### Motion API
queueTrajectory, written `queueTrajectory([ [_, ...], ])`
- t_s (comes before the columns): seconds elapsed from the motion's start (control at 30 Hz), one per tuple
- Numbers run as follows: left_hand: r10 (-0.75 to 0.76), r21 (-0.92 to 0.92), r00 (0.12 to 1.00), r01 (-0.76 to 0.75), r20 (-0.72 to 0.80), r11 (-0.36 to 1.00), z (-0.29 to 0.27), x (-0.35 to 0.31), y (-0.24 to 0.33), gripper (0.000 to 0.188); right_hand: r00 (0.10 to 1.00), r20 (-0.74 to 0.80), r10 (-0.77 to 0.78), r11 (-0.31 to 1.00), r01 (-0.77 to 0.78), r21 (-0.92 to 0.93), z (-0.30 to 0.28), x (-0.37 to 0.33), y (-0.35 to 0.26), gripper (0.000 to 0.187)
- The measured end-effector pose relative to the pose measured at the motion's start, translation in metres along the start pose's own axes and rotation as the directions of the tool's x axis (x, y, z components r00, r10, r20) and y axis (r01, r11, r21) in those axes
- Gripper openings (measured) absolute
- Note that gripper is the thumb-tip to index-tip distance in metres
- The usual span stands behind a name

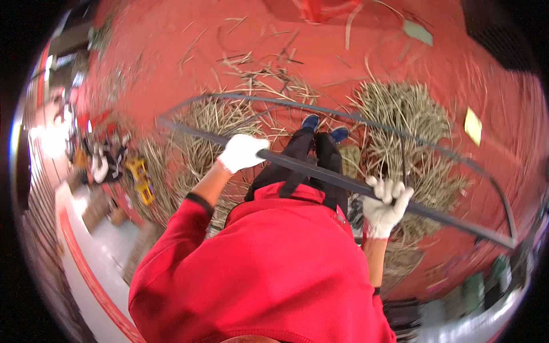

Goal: The person assembles a metal frame by positioning metal bars and attaching dried plant strips using a staple gun. They repeatedly align the bars, insert the strips, and secure them with staples while sitting on the floor.

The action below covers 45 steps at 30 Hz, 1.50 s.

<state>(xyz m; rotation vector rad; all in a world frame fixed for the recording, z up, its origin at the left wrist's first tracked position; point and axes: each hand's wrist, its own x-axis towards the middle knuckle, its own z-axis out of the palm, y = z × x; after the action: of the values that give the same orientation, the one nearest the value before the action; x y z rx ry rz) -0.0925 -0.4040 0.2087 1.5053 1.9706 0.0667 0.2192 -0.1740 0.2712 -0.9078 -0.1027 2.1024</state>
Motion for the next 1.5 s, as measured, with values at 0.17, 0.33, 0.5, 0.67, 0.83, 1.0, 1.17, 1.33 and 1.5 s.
queueTrajectory([
  [0.17, 0.111, -0.121, 0.994, -0.107, 0.026, 0.987, 0.058, 0.068, 0.024, 0.018, 0.941, -0.336, -0.038, 0.994, 0.0, -0.111, -0.094, 0.025, -0.033, 0.035],
  [0.33, 0.058, -0.051, 0.99, -0.052, 0.132, 0.997, 0.112, 0.102, 0.05, 0.019, 0.845, -0.518, 0.132, 0.978, -0.196, -0.071, -0.176, 0.063, 0.01, 0.032],
  [0.5, -0.007, -0.105, 0.972, -0.018, -0.234, 0.994, 0.094, 0.065, 0.044, 0.034, 0.9, -0.195, 0.391, 0.915, -0.402, -0.02, -0.167, 0.072, 0.107, 0.029],
  [0.67, -0.344, -0.327, 0.776, 0.188, -0.529, 0.926, 0.086, -0.043, -0.005, 0.048, 0.862, -0.378, 0.337, 0.927, -0.374, -0.025, -0.156, 0.074, 0.11, 0.022],
  [0.83, -0.96, -0.807, 0.161, 0.582, 0.228, -0.094, 0.22, -0.269, -0.029, 0.045, 0.753, -0.522, 0.401, 0.811, -0.556, -0.179, -0.198, 0.057, 0.099, 0.02],
  [1.0, -0.795, -0.445, -0.185, 0.746, 0.577, -0.496, 0.386, -0.423, 0.11, 0.042, 0.711, -0.565, 0.419, 0.652, -0.669, -0.358, -0.232, 0.054, 0.09, 0.018],
  [1.17, -0.816, -0.853, 0.398, 0.481, 0.419, -0.204, 0.464, -0.393, 0.211, 0.031, 0.783, -0.47, 0.406, 0.558, -0.62, -0.551, -0.243, 0.034, 0.093, 0.017],
  [1.33, -0.798, -0.812, 0.251, 0.392, 0.547, -0.433, 0.453, -0.37, 0.154, 0.044, 0.714, -0.599, 0.362, 0.749, -0.605, -0.268, -0.231, 0.028, 0.105, 0.015],
  [1.5, -0.849, -0.899, 0.301, 0.207, 0.435, -0.387, 0.383, -0.373, 0.071, 0.032, 0.7, -0.604, 0.382, 0.785, -0.59, -0.187, -0.213, 0.035, 0.107, 0.014],
])
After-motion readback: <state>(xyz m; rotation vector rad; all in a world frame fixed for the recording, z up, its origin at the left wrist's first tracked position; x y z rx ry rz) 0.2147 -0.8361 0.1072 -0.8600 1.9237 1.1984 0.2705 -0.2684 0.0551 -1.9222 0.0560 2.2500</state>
